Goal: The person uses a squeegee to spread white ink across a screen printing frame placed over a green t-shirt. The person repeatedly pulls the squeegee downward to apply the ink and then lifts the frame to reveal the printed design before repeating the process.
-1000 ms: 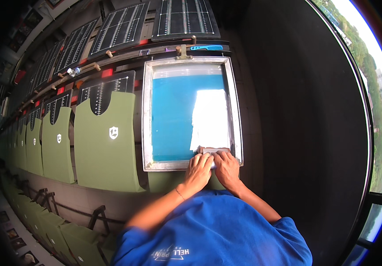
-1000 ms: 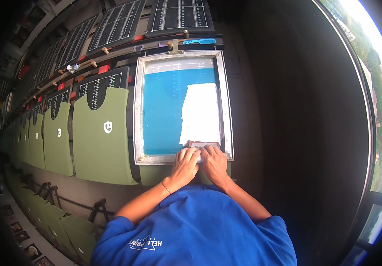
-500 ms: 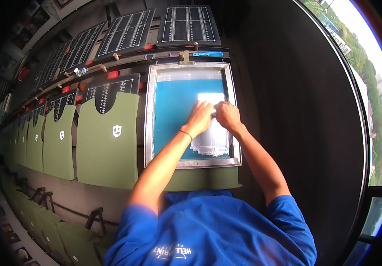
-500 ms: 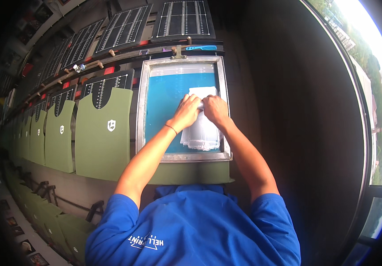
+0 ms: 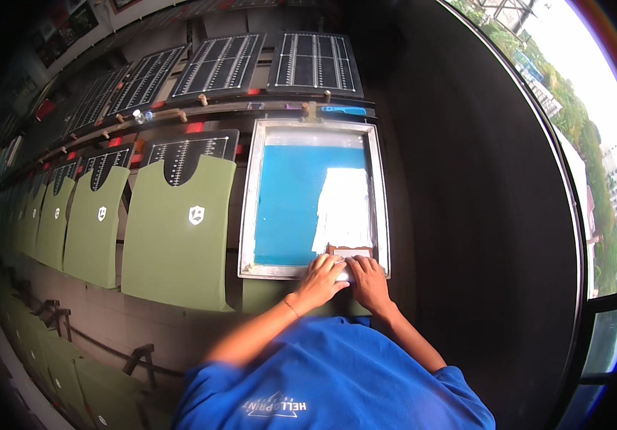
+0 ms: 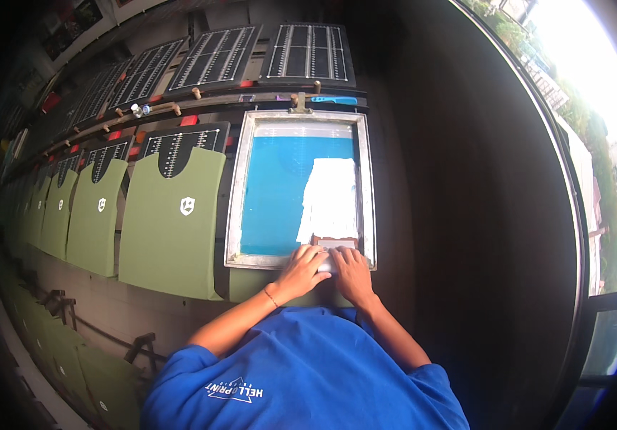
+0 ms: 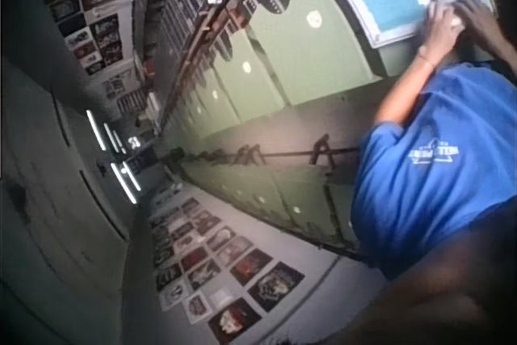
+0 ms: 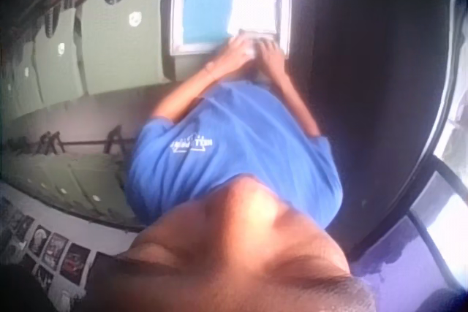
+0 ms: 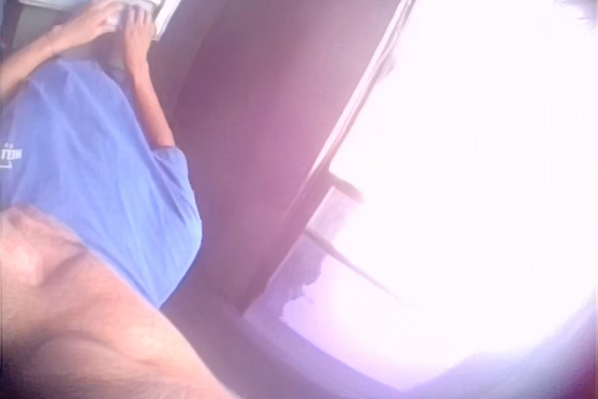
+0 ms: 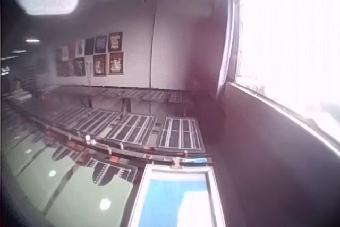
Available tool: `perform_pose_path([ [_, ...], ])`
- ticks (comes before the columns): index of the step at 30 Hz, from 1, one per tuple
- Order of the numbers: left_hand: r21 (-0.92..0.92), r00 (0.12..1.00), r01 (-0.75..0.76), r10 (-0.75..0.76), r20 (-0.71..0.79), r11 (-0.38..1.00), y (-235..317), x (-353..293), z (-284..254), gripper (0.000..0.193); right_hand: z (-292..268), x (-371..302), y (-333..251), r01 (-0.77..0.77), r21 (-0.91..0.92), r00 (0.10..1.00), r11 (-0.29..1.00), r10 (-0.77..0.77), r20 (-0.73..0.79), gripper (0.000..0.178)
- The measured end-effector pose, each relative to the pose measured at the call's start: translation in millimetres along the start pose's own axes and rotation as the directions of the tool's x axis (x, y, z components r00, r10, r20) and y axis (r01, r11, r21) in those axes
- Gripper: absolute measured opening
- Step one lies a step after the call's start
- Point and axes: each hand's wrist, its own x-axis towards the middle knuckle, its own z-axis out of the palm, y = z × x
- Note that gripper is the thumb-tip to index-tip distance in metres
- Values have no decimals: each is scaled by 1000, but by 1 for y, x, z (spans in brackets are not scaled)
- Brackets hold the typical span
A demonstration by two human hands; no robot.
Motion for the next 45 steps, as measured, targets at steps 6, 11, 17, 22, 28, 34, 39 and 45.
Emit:
perform_pose_path([
  [6,142,766,456,-306,-566,878,-104,-39,-76,38,-19,-4,26,-117,380,978,918,172,-116,42],
  [11,-137,574,722,-697,-429,679,-167,-75,-80,29,61,-12,132,-390,751,764,533,642,-59,33],
  [17,-250,504,747,-770,-392,617,-182,-66,-63,36,83,5,138,-390,908,677,151,716,172,39],
  [22,-276,388,823,-846,-366,497,-171,-54,-69,39,95,1,144,-377,902,681,212,723,115,44],
  [28,-303,292,838,-843,-451,453,-151,-52,-78,57,46,-7,117,-280,917,774,284,632,41,58],
  [34,-580,96,722,-884,-457,378,-73,-112,-15,71,-30,-46,137,-382,632,876,674,482,15,49],
  [39,-736,-290,641,-819,-494,217,50,-204,33,70,-91,-8,76,-277,682,961,677,209,182,50],
  [45,-882,-767,160,-507,-394,443,179,-320,70,33,33,74,-33,-135,924,857,358,-427,290,39],
])
